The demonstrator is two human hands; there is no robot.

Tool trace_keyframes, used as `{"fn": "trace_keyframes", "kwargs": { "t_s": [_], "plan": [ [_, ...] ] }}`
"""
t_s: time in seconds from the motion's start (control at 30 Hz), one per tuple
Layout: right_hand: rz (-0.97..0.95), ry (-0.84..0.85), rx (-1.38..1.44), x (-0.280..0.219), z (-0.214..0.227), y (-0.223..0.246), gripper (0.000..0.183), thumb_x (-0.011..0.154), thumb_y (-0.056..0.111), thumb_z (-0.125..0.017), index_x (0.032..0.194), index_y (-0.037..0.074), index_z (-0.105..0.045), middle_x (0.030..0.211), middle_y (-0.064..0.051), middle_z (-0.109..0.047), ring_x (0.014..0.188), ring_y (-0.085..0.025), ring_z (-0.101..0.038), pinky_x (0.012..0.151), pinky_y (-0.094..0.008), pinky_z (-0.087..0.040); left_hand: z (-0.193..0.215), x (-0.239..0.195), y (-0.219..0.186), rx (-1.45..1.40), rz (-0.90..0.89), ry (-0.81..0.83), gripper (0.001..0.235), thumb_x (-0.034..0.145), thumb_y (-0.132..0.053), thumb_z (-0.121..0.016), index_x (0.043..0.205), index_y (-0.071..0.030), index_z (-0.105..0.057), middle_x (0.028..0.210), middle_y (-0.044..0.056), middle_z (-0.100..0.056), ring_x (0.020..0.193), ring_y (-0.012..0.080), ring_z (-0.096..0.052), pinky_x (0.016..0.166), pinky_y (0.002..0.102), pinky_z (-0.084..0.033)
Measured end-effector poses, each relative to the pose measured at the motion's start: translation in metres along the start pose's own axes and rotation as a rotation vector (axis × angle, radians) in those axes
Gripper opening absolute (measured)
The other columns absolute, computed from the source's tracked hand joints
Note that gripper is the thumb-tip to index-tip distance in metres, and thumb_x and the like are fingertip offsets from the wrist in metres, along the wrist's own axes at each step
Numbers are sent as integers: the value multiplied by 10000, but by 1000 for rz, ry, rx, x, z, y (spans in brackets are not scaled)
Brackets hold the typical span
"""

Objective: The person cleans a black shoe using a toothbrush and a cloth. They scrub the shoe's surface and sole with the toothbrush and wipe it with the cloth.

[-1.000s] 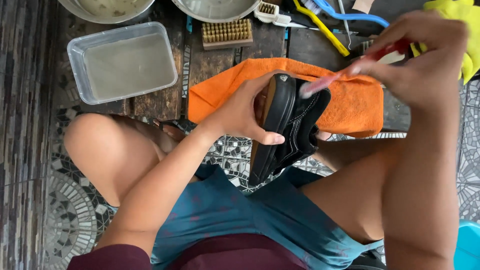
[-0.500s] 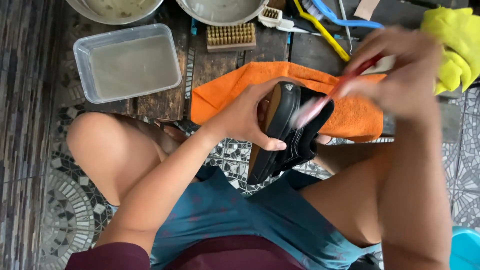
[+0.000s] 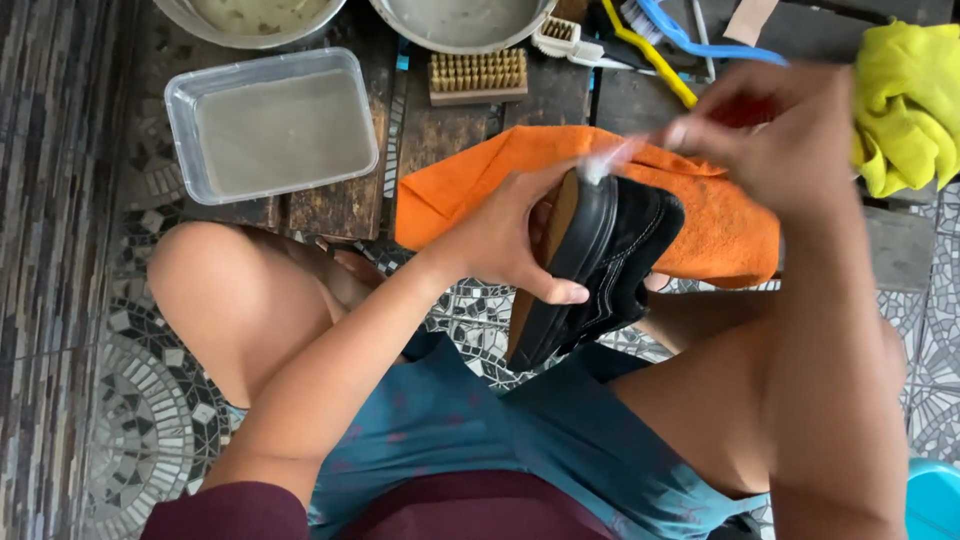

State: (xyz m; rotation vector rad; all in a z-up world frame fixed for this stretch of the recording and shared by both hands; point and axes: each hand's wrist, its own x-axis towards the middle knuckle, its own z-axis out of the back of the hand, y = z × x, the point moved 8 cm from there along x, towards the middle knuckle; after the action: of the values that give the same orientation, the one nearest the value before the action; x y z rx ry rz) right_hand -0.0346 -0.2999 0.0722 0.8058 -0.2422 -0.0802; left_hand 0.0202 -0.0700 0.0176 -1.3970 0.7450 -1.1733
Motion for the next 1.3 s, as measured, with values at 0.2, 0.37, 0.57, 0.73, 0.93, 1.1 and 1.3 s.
{"fn": "trace_keyframes", "kwargs": {
  "t_s": [0.2,0.37,0.57,0.73,0.93,1.1,1.3],
  "plan": [
    [-34,-257,-106,-5,42,-56,464,1368,300,-1070,1186,-26,-794,1035,-116,-755,925,-140,-644,719,-291,-418,-1,-2,-36,-119,-85,-59,904,826,-390,-970,1580,-118,-552,1467,99,-718,1383,269,-751,1185,399,-681],
    [-104,-303,-11,-2,55,-66,495,1525,256,-791,1115,-8,-708,1028,-96,-641,1047,-174,-624,858,-320,-455,21,-6,-94,-117,-238,-323,777,866,-336,-958,1505,-158,-555,1110,-12,-703,997,166,-768,855,293,-701],
    [-315,-222,-109,-4,48,-68,185,1333,255,-839,1238,105,-786,1034,13,-690,944,-88,-582,810,-303,-482,42,-35,-136,277,-453,-904,1014,837,-428,-1062,1646,-102,-545,1652,75,-655,1636,262,-682,1535,432,-584],
    [-342,-238,-234,-2,50,-66,121,1232,226,-883,1217,130,-812,1030,1,-719,916,-121,-613,776,-332,-503,32,-23,-111,407,-462,-868,1037,886,-448,-1119,1692,-137,-546,1751,115,-629,1646,237,-727,1479,363,-638],
    [-285,-247,-244,-4,54,-67,176,1257,215,-931,1207,95,-812,1006,-16,-716,884,-123,-602,760,-325,-520,18,-18,-101,708,-506,-878,841,1114,-562,-965,1742,-287,-477,1802,-15,-559,1559,151,-829,1102,257,-779],
    [-237,-250,-240,-4,55,-69,220,1263,206,-971,1200,82,-801,1036,-28,-734,911,-127,-619,772,-316,-524,16,-17,-101,704,-517,-881,848,1090,-595,-961,1729,-290,-494,1791,-15,-563,1522,140,-845,1064,245,-781],
    [-276,-256,-256,-4,55,-68,236,1232,263,-969,1191,105,-798,1037,-19,-737,906,-136,-633,763,-320,-534,14,-17,-104,713,-536,-872,736,1137,-534,-909,1698,-254,-523,1753,50,-605,1429,181,-907,982,259,-746]
  ]
}}
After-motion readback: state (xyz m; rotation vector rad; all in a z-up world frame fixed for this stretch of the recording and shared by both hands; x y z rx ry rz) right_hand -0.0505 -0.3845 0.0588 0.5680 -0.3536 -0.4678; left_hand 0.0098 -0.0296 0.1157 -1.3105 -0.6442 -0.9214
